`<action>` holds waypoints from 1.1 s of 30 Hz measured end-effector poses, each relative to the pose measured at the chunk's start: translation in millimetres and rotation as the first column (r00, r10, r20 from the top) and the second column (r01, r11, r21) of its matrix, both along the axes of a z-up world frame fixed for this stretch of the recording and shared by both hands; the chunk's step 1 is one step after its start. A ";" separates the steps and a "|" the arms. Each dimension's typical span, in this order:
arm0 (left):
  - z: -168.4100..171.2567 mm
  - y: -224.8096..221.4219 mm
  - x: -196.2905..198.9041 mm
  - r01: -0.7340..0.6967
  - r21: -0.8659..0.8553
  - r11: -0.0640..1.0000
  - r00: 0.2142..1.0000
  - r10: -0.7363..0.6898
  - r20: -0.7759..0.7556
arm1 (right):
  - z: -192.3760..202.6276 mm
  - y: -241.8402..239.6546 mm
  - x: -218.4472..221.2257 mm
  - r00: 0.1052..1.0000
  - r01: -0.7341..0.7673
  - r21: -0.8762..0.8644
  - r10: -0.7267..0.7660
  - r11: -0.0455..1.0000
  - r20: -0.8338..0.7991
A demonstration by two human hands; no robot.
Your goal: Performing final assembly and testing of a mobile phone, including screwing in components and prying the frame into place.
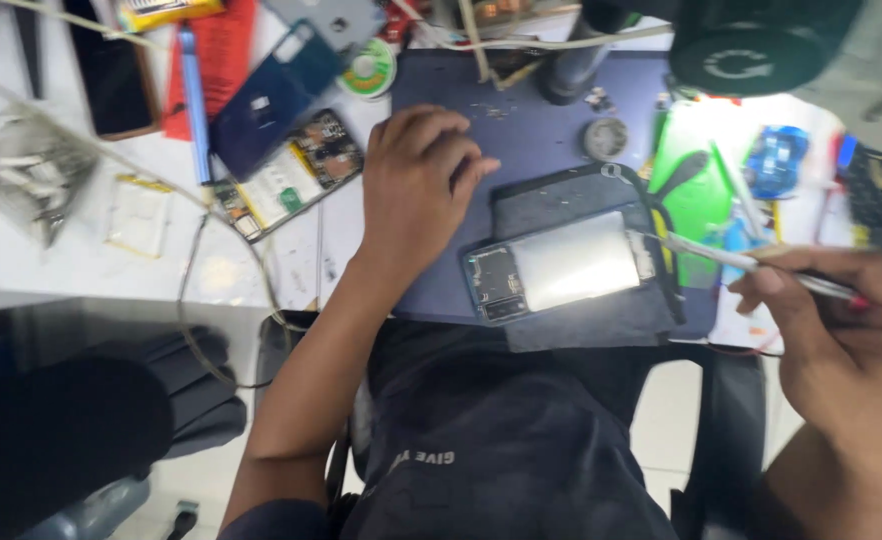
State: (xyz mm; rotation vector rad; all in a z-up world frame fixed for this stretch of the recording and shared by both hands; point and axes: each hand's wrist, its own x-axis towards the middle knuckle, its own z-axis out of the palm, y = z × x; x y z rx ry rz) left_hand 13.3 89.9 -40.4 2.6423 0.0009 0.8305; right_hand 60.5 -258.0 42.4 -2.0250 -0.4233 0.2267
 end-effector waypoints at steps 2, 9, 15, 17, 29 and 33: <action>-7.9 10.5 -1.2 -0.041 0.026 0.999 0.999 0.041 -0.007 | -9.9 -0.4 -4.4 1.000 -0.018 -0.011 0.018 1.000 -0.015; 18.0 -8.1 -22.5 -0.055 0.082 0.995 0.998 0.057 -0.016 | -17.1 -1.2 -20.5 0.999 0.047 0.041 -0.048 0.998 0.005; 49.1 -41.0 -74.3 -0.154 -0.096 0.983 0.926 0.110 -0.360 | -21.5 4.3 -25.8 0.994 0.111 0.007 -0.111 0.994 0.003; 43.2 -46.7 -81.4 -0.196 -0.098 0.976 0.846 0.118 -0.520 | -19.9 7.9 -26.2 0.992 0.128 0.014 -0.128 0.992 -0.006; 64.0 -74.9 -78.6 -0.202 -0.816 0.541 0.930 -0.157 -0.334 | -44.4 -12.5 -18.6 0.971 0.232 0.250 -0.210 0.940 -0.114; 74.2 -75.9 -65.2 -0.038 -0.926 0.376 0.999 0.019 -0.033 | -52.3 -36.8 -7.6 0.931 0.306 0.567 -0.117 0.765 -0.344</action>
